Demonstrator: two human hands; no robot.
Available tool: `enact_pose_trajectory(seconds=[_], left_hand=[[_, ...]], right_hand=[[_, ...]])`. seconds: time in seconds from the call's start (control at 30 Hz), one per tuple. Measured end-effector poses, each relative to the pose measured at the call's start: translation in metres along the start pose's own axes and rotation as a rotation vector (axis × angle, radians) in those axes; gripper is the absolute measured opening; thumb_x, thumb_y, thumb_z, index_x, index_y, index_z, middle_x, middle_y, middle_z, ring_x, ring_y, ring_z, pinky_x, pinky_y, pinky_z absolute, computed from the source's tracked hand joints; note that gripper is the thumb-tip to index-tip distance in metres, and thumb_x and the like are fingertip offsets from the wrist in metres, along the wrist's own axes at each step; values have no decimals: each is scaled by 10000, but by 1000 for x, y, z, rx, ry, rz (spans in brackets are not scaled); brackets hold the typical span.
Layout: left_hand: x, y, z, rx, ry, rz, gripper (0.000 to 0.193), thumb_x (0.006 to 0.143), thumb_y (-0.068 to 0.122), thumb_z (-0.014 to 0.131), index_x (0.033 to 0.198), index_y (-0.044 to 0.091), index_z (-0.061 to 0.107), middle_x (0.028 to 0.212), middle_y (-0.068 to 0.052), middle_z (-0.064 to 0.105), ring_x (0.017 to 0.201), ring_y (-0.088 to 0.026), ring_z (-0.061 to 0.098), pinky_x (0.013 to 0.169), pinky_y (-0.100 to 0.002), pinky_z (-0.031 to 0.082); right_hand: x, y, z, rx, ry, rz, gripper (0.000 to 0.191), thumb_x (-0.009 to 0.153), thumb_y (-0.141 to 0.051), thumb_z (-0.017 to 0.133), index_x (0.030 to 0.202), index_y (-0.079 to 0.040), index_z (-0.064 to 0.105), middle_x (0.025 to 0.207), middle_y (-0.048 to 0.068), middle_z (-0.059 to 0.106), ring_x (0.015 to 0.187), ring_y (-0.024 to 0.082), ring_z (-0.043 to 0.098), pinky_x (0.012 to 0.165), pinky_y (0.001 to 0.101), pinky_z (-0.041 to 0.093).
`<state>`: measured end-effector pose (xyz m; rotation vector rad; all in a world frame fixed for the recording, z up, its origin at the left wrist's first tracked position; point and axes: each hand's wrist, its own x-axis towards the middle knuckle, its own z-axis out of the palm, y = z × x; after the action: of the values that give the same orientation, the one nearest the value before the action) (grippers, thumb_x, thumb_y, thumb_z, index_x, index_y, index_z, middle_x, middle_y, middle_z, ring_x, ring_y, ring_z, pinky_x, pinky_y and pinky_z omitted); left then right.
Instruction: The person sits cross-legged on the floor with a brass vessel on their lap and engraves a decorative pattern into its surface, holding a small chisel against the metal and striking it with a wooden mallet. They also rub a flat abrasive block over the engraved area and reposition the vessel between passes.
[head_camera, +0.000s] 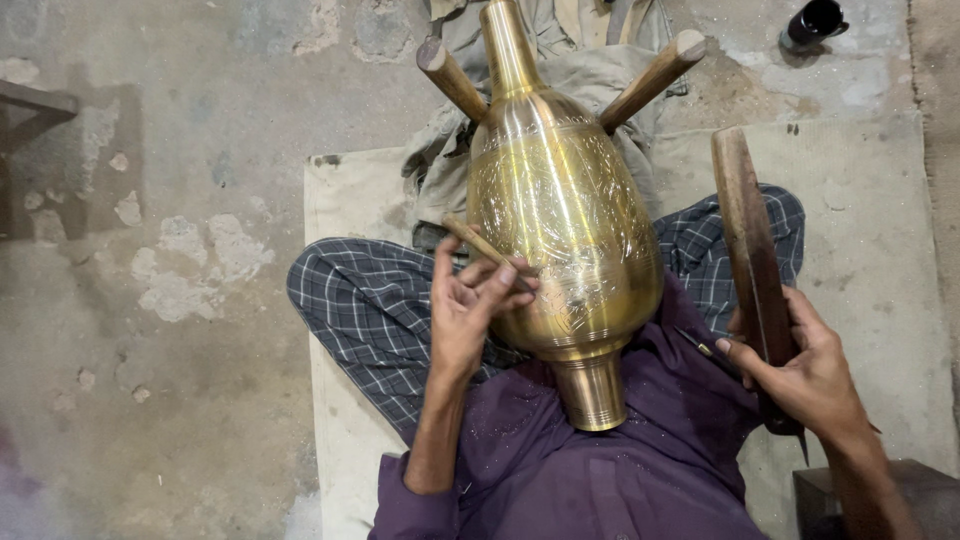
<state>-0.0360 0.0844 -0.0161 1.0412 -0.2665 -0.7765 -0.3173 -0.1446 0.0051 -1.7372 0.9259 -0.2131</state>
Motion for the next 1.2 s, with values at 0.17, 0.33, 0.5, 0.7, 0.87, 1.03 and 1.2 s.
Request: enact_pose_trajectory(seconds=[0.17, 0.33, 0.5, 0.7, 0.87, 1.03, 1.2], left_hand=[[-1, -8, -5, 279, -172, 205, 612, 1034, -2, 669, 1539, 111, 343, 1124, -203, 766, 1004, -295, 805, 847, -411, 731], [4, -14, -9, 489, -284, 313, 543, 1009, 39, 725, 1488, 166, 502, 1118, -131, 789, 1027, -256, 807, 907, -397, 722], [7, -13, -6, 599, -290, 320, 549, 973, 52, 745, 1469, 151, 532, 1124, -102, 791, 1046, -225, 798, 938, -379, 700], [4, -8, -3, 592, -293, 362, 597, 958, 39, 763, 1490, 157, 519, 1119, -100, 789, 1049, -221, 794, 934, -365, 693], [4, -11, -3, 620, -278, 372, 595, 956, 27, 760, 1485, 157, 522, 1107, -96, 792, 1032, -209, 798, 914, -353, 697], [1, -17, -5, 559, -300, 354, 541, 988, 7, 718, 1473, 152, 528, 1124, -105, 785, 1054, -230, 794, 911, -353, 707], [-2, -18, -5, 533, -300, 385, 506, 1014, -4, 678, 1474, 140, 522, 1152, -127, 772, 1080, -248, 785, 953, -374, 700]], right_hand=[[5, -7, -8, -155, -32, -210, 698, 784, -107, 791, 1420, 15, 532, 1043, 154, 745, 865, 219, 743, 665, 347, 629], [20, -34, -17, -511, -41, -239, 691, 803, -223, 809, 1426, -49, 568, 1088, 182, 753, 878, 264, 782, 748, 399, 671], [31, -76, -23, -752, -74, -464, 712, 780, -270, 812, 1437, -123, 582, 1091, 146, 741, 827, 241, 757, 695, 367, 650], [44, -108, -25, -1172, -126, -480, 758, 819, -424, 782, 1521, -292, 530, 1056, 30, 733, 661, 145, 708, 572, 279, 618], [57, -113, -29, -1601, -253, -458, 778, 854, -516, 702, 1564, -397, 407, 1079, -49, 710, 690, 74, 697, 498, 193, 558], [64, -125, -32, -1719, -278, -655, 730, 863, -430, 708, 1513, -428, 376, 1146, -48, 715, 775, 71, 698, 508, 175, 552], [59, -157, -33, -1318, -151, -800, 880, 764, -361, 741, 1590, -280, 447, 1141, 3, 740, 817, 116, 707, 667, 236, 587]])
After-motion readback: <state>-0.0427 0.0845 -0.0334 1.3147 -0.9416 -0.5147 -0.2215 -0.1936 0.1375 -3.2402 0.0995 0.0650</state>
